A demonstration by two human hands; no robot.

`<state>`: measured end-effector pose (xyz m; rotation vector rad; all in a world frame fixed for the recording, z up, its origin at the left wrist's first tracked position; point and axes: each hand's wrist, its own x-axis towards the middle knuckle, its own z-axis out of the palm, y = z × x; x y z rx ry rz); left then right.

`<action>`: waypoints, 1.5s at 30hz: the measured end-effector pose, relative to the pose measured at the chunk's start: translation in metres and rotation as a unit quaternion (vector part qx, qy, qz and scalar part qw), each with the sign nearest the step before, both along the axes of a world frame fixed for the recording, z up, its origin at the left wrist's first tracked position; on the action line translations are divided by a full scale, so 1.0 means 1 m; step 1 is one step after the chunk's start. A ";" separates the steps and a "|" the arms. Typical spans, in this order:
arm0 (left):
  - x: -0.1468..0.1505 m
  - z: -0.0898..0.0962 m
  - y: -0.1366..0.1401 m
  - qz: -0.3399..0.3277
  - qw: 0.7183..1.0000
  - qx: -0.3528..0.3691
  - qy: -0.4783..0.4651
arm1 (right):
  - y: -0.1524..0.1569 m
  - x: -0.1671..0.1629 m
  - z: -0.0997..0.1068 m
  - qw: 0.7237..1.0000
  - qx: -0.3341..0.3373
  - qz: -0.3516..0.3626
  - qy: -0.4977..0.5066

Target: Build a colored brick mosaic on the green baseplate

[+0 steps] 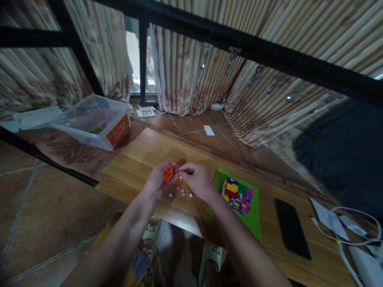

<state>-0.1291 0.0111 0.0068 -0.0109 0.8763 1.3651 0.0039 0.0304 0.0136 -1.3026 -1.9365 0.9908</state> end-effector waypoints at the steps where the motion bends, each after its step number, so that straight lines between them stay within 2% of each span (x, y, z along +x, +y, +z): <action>1: 0.000 0.001 0.000 -0.003 1.000 0.006 -0.018 | -0.001 -0.006 0.007 0.999 -0.005 0.013 0.031; 3: -0.003 0.002 0.001 -0.003 0.998 0.018 -0.066 | -0.004 -0.015 0.019 0.999 0.015 0.022 0.044; 6: -0.017 0.005 0.003 0.017 0.993 0.020 -0.114 | -0.008 -0.019 0.022 0.997 0.075 -0.028 -0.010; 8: -0.031 0.006 0.003 0.044 0.993 0.018 -0.107 | -0.011 -0.017 0.013 0.993 0.063 -0.032 -0.091; 11: -0.046 0.007 0.004 0.104 0.992 0.025 -0.070 | -0.017 -0.017 -0.007 0.968 0.042 0.024 -0.246; 13: -0.051 0.007 0.004 0.130 0.990 0.026 -0.053 | -0.018 -0.020 -0.018 0.943 0.066 0.038 -0.323; 15: -0.052 0.007 0.004 0.132 0.990 0.023 -0.050 | -0.016 -0.025 -0.023 0.929 0.088 0.035 -0.357; 20: -0.051 0.008 0.005 0.127 0.991 0.023 -0.047 | -0.006 -0.041 -0.020 0.931 0.129 0.062 -0.336; 26: -0.059 0.010 0.004 0.155 0.987 0.018 -0.037 | 0.000 -0.054 -0.023 0.916 0.118 0.119 -0.365; 32: -0.062 0.011 0.005 0.163 0.986 0.009 -0.030 | 0.013 -0.073 -0.016 0.941 0.130 0.068 -0.303; 38: -0.069 0.011 0.005 0.147 0.989 0.015 -0.010 | 0.026 -0.102 -0.019 0.927 0.090 0.091 -0.353; 41: -0.072 0.011 0.006 0.142 0.990 0.014 0.007 | 0.031 -0.104 -0.018 0.925 0.076 0.086 -0.362; 45: -0.068 0.012 0.006 0.132 0.991 0.006 0.020 | 0.032 -0.091 -0.006 0.931 0.057 0.064 -0.354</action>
